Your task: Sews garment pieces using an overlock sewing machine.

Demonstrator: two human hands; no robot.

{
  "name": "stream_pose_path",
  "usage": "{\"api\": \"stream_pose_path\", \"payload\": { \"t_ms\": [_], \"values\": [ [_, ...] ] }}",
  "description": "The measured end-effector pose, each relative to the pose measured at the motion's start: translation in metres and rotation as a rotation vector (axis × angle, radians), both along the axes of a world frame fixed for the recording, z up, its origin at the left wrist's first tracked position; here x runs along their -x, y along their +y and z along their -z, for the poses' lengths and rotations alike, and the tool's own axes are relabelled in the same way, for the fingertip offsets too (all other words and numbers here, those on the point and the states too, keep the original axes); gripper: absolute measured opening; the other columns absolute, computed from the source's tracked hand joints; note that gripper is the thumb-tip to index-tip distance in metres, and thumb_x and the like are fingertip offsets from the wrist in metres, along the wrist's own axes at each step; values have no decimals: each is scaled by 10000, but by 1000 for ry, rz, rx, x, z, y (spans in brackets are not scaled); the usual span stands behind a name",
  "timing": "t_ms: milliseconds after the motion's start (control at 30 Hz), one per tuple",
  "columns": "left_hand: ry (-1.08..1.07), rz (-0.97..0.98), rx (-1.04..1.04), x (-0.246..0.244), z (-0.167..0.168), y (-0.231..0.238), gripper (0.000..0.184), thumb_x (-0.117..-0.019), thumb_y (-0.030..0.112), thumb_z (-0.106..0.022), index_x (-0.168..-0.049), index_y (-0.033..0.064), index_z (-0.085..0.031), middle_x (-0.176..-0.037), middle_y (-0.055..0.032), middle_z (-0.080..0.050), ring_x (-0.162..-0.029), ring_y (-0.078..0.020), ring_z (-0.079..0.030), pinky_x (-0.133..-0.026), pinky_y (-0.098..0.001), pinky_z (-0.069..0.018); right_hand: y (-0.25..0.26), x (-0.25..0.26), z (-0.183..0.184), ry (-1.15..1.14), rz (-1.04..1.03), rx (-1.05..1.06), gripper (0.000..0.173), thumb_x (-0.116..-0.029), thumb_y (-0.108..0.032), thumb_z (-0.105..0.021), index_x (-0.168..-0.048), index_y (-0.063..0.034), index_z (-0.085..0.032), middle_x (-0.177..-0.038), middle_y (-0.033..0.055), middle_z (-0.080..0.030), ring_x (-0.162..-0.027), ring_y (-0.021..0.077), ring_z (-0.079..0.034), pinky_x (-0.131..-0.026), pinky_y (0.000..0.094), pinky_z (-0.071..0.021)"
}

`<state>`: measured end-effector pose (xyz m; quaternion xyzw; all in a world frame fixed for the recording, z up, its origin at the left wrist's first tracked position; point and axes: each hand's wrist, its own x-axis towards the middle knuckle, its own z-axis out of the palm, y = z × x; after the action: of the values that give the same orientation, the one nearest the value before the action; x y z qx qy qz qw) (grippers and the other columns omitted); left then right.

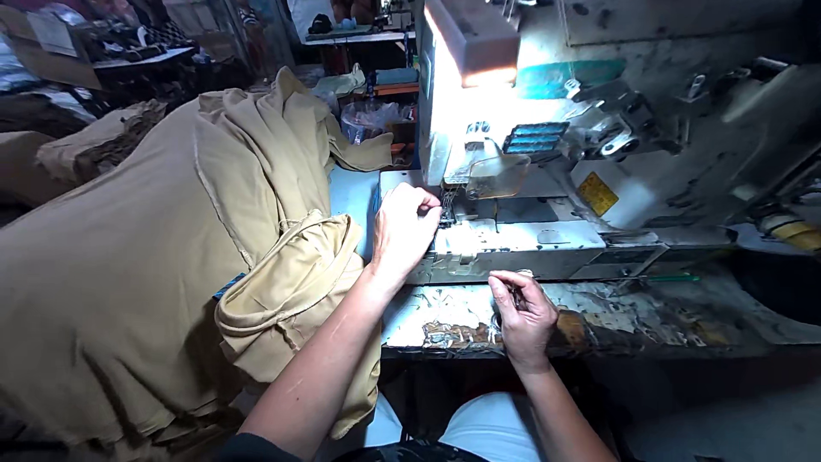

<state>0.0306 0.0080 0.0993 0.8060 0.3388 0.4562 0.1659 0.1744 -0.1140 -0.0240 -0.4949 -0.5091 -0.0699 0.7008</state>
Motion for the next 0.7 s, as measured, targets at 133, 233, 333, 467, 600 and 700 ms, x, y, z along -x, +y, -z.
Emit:
{"api": "stream_pose_path", "payload": {
  "t_ms": [133,233,333,467,600,700],
  "values": [
    [-10,-41,20,-10,0,-3,143,-906,180,-742,-877,40,-741,-867,-96,-665,-883,-234,-638,-801,-410,-499,-1,0,1,14,6,-15,153,-921,-49,-673,-970,89,-719,-901,57,-718,-830,-73,-632,-791,67,-505],
    [-13,-66,13,-14,1,-3,137,-919,160,-704,-862,39,-733,-847,-91,-650,-871,-222,-631,-793,-398,-492,-1,0,1,23,-1,-14,147,-919,-47,-676,-966,85,-719,-888,48,-714,-817,-75,-628,-777,68,-506],
    [1,-63,39,-10,1,-3,133,-918,138,-689,-837,35,-713,-824,-85,-630,-839,-210,-618,-767,-388,-483,-2,0,1,30,-5,-11,142,-915,-43,-679,-967,84,-717,-893,43,-716,-821,-75,-628,-776,68,-507],
    [58,3,98,2,2,-2,114,-906,114,-721,-827,33,-712,-810,-68,-610,-809,-180,-598,-753,-360,-474,-2,0,1,36,-1,-16,145,-924,-51,-679,-969,81,-719,-894,42,-716,-818,-76,-622,-772,66,-499],
    [160,-35,133,0,-3,0,115,-893,88,-707,-804,15,-698,-815,-98,-614,-816,-220,-607,-752,-408,-481,-2,0,2,36,8,-17,146,-921,-55,-677,-961,79,-720,-887,46,-713,-810,-76,-618,-771,66,-496],
    [254,-105,186,-5,-10,1,146,-918,122,-665,-825,12,-691,-829,-110,-613,-833,-267,-615,-739,-470,-476,-2,0,2,31,9,-14,150,-922,-55,-675,-963,83,-719,-890,52,-716,-808,-71,-621,-769,69,-500]
  ]
}}
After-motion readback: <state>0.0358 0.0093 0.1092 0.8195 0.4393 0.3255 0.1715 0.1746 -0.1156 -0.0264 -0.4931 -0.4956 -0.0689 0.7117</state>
